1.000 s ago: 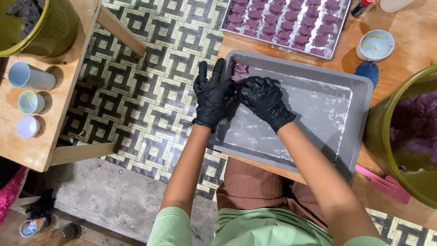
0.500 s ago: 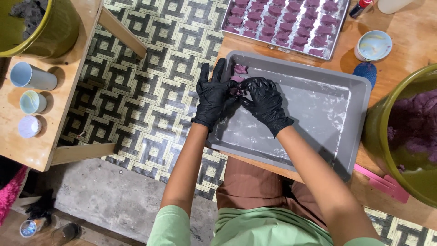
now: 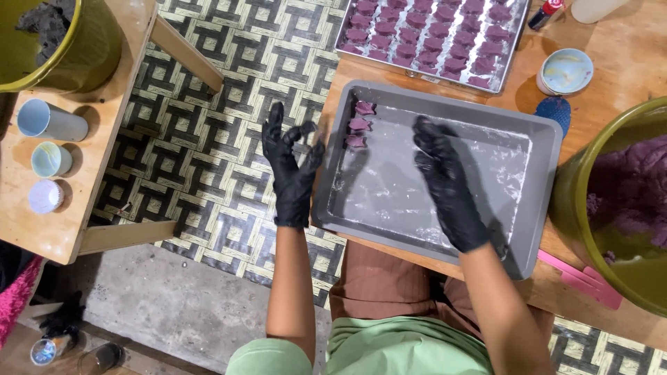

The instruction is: Molding purple dough into star shapes using a small handheld mold and placing them onto a tray.

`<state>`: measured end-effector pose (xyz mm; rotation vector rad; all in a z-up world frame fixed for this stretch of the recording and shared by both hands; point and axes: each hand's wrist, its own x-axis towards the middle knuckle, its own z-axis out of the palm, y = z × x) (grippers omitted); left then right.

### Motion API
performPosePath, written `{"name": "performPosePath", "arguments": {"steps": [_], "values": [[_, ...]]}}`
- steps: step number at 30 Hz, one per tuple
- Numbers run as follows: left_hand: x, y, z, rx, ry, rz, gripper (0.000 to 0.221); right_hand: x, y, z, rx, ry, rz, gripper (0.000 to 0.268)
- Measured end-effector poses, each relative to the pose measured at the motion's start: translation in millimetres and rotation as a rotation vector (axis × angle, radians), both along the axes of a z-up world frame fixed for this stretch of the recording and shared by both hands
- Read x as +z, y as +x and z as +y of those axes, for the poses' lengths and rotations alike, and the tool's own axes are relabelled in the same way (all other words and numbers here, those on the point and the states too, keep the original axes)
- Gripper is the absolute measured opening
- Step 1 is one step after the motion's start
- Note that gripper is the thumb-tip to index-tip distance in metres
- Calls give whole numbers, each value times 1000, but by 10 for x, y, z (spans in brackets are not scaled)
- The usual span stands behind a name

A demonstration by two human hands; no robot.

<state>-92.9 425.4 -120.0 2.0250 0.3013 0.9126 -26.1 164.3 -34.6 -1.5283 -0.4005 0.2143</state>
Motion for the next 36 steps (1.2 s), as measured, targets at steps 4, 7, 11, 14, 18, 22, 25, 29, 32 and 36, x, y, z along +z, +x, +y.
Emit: {"name": "performPosePath", "arguments": {"steps": [4,7,11,14,18,22,25,29,32,36], "values": [[192,-136,-578,27,194,174,41,592,-139,-327,-152,312,458,47],[200,-99,-1165,-120,351,336,34,594,-79,-618,-375,320,539,58],[85,55,-1912,-250,495,467,45,463,-216,-1275,-232,799,378,130],[-181,225,-2252,-237,479,388,30,389,-179,-1649,-204,1136,430,106],[-345,163,-2323,-375,456,319,39,429,-262,-1950,-199,1159,355,94],[-66,57,-2307,-507,586,419,59,426,-216,-2188,-329,1158,355,91],[281,-2,-2322,-570,620,538,68,366,-161,-2319,-301,1392,367,92],[304,-27,-2394,-532,746,500,78,276,-169,-2395,-197,724,79,87],[851,109,-2667,-616,543,204,55,247,-93,-2380,-354,1022,340,90],[1256,341,-3242,-752,382,22,35,202,-116,-2382,-295,919,281,96]]}}
